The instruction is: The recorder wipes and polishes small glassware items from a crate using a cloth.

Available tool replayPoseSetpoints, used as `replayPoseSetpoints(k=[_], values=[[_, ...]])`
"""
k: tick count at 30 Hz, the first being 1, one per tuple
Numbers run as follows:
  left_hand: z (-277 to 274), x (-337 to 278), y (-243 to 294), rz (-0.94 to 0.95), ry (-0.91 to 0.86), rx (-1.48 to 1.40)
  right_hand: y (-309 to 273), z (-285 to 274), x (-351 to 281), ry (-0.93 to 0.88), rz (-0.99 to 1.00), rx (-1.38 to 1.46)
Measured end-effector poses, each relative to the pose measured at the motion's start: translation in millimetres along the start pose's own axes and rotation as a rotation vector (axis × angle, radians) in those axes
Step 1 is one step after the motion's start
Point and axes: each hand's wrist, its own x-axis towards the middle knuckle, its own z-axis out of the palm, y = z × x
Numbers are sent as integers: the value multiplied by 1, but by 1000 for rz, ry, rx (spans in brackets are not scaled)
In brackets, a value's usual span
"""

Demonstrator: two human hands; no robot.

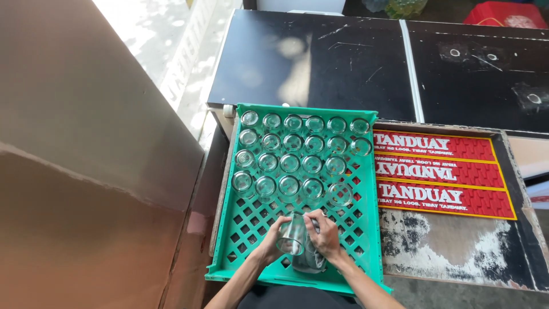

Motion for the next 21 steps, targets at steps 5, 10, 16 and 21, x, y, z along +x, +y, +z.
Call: replayPoseSetpoints(k=[5, 10, 16, 21], values=[[0, -2, 2, 54, 70, 37, -1, 5, -3, -62, -122, 11], [-19, 12, -6, -50, -9, -86, -11, 3, 4, 0, -85, -22], [-29, 27, -13, -147, -69, -143, -5, -10, 6, -5, 55, -89], [-49, 40, -26, -81, 91, -58, -12, -17, 5, -133, -281, -91]])
